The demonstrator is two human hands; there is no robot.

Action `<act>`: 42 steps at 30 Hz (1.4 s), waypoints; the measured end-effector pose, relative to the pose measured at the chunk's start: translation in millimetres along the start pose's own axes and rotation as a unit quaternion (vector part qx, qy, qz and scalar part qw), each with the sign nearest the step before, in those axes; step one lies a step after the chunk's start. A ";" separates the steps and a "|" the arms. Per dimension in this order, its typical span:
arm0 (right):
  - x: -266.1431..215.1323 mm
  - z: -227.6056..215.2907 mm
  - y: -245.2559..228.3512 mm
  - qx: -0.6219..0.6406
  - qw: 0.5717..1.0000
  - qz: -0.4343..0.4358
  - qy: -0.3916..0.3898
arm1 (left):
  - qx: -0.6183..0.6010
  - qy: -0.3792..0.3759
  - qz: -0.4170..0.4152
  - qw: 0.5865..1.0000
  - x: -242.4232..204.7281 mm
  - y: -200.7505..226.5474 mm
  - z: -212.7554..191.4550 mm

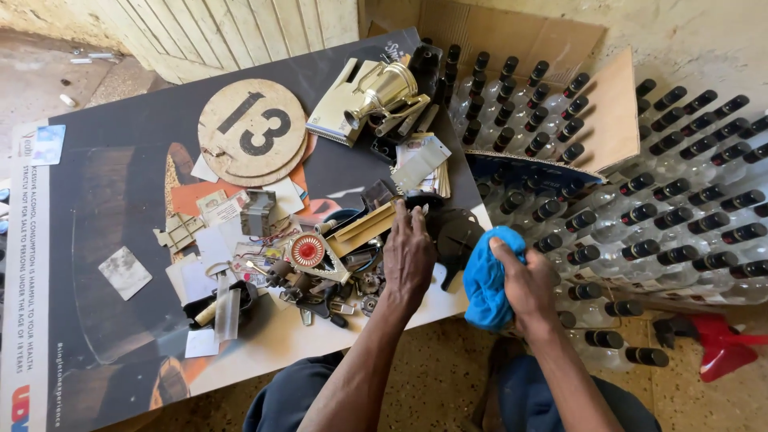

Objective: Cleaning and organizing small metal mechanical components on a workspace using a cloth and cleaning solution.

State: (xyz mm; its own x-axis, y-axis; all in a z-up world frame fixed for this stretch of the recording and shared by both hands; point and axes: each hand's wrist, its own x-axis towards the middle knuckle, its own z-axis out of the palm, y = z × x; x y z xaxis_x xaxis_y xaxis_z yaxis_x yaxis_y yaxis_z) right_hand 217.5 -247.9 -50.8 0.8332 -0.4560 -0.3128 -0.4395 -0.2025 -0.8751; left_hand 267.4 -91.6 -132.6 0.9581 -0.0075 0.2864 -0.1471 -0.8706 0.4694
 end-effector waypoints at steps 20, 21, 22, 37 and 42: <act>27.1 48.3 -10.9 0.082 0.993 0.029 -0.083 | -0.258 0.173 -0.225 0.923 42.2 -43.2 -23.5; 34.9 50.4 -2.9 0.101 0.990 0.030 -0.095 | -0.305 0.169 -0.268 0.898 43.0 -42.5 -32.5; 29.9 50.8 -9.4 0.100 0.990 0.031 -0.096 | -0.304 0.169 -0.269 0.898 43.9 -45.0 -38.6; -10.4 105.1 -8.4 0.014 0.961 -0.245 -0.131 | -0.724 0.003 -0.337 0.602 9.9 -32.6 -81.3; -51.2 114.9 -27.4 -0.064 0.889 -0.428 -0.148 | -0.709 -0.035 -0.301 0.637 -4.3 -44.6 -103.8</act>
State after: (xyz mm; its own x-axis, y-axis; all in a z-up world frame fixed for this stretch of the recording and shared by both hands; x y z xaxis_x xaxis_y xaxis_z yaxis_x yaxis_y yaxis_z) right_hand 225.4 -119.5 -53.2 0.9246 0.1574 0.3470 0.3791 -0.4719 -0.7960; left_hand 244.3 -1.6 -68.1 0.9472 0.0534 -0.3163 0.2250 0.5922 0.7737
